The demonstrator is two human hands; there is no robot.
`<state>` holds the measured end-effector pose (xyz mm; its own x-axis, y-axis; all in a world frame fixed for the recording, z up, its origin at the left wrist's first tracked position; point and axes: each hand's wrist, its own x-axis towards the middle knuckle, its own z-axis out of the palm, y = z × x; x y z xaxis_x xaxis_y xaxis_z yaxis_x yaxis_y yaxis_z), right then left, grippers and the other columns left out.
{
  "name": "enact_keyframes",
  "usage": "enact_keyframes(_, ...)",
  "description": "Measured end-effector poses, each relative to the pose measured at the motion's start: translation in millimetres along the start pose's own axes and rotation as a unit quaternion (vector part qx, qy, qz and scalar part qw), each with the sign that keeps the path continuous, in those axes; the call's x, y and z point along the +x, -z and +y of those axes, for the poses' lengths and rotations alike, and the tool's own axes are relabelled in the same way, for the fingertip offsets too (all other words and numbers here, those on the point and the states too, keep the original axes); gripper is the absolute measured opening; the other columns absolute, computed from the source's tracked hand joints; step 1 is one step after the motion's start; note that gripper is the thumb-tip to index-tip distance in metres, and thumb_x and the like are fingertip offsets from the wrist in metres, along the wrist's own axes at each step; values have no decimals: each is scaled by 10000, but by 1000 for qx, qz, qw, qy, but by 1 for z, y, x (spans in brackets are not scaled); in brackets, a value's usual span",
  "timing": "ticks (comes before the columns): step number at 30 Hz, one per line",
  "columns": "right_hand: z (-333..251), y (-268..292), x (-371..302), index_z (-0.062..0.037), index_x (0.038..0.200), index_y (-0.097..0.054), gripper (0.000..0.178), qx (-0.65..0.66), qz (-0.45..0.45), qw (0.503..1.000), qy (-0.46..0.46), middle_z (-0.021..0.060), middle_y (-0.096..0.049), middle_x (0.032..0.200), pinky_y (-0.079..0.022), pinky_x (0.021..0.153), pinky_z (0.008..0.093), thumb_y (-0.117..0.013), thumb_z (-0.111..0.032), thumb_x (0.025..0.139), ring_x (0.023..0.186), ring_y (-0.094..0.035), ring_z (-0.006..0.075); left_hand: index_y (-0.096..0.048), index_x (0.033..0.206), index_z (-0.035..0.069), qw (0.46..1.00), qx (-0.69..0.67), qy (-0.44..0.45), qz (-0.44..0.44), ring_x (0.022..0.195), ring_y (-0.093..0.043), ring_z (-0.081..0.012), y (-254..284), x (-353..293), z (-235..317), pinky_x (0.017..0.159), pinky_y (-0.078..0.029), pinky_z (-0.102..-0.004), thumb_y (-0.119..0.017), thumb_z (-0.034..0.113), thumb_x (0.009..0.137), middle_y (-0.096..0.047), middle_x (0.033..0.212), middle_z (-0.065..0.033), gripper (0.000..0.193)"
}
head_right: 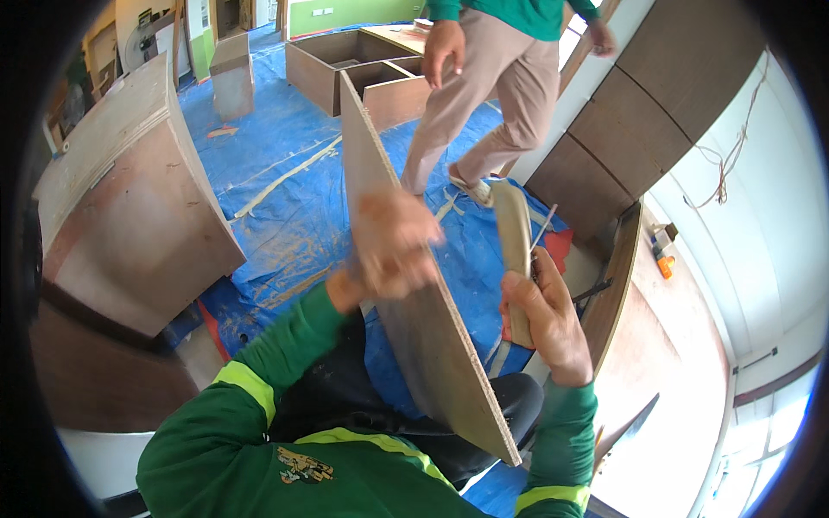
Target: The person assembles wooden furniture components by cutting a board with a hand saw, sanding edges with a sanding block, and marking measurements with a pencil. The person then positions and aligns the cut board onto a larger wooden structure.
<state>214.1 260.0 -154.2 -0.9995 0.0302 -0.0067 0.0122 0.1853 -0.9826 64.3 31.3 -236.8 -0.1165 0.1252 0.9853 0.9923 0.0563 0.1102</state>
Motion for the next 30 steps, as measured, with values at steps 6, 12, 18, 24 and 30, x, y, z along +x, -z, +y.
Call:
enact_keyframes(6, -56, -49, 26, 85, 1349, -483, 556, -315, -81, 945, 21, 136, -623, 787, -493, 649, 360, -637, -374, 1077, 727, -644, 198, -681, 1255, -40, 883, 147, 388, 219, 1179, -637, -330, 113, -13, -272, 1034, -469, -444, -544, 430, 1128, -711, 1237, -208, 505)
enact_keyframes(12, -72, -101, 88, 108, 1356, -442, 613, -458, -110, 882, 18, 264, -638, 786, -517, 783, 503, -611, -410, 1073, 784, -676, 415, -595, 1452, -97, 852, 15, 507, 132, 1425, -565, -376, 79, -7, -419, 1182, -419, -442, -362, 607, 1137, -596, 1509, -319, 806)
enact_keyframes(18, -54, -129, 258, 115, 1306, -526, 639, -560, -137, 807, 127, 397, -608, 1225, -507, 909, 559, -592, -472, 1064, 1081, -653, 510, -632, 1388, -67, 829, 9, 516, 214, 1357, -586, -499, 30, -16, -399, 1144, -433, -517, -325, 516, 1144, -651, 1375, -371, 702)
enact_keyframes(24, -61, -212, 477, -18, 1293, -659, 427, -619, -124, 759, 160, 315, -726, 1104, -588, 855, 561, -524, -366, 1087, 1039, -731, 496, -570, 1295, -6, 899, 103, 379, 195, 1193, -645, -545, 24, -20, -407, 1010, -493, -618, -321, 297, 1130, -715, 1172, -353, 426)
enact_keyframes(30, -64, -267, 536, -44, 1392, -682, 576, -540, -137, 823, 113, 197, -737, 1263, -622, 775, 485, -566, -470, 1021, 1097, -733, 336, -584, 1222, -14, 900, 160, 356, 195, 1063, -681, -556, 53, -31, -426, 908, -534, -624, -395, 209, 1093, -724, 1120, -350, 319)
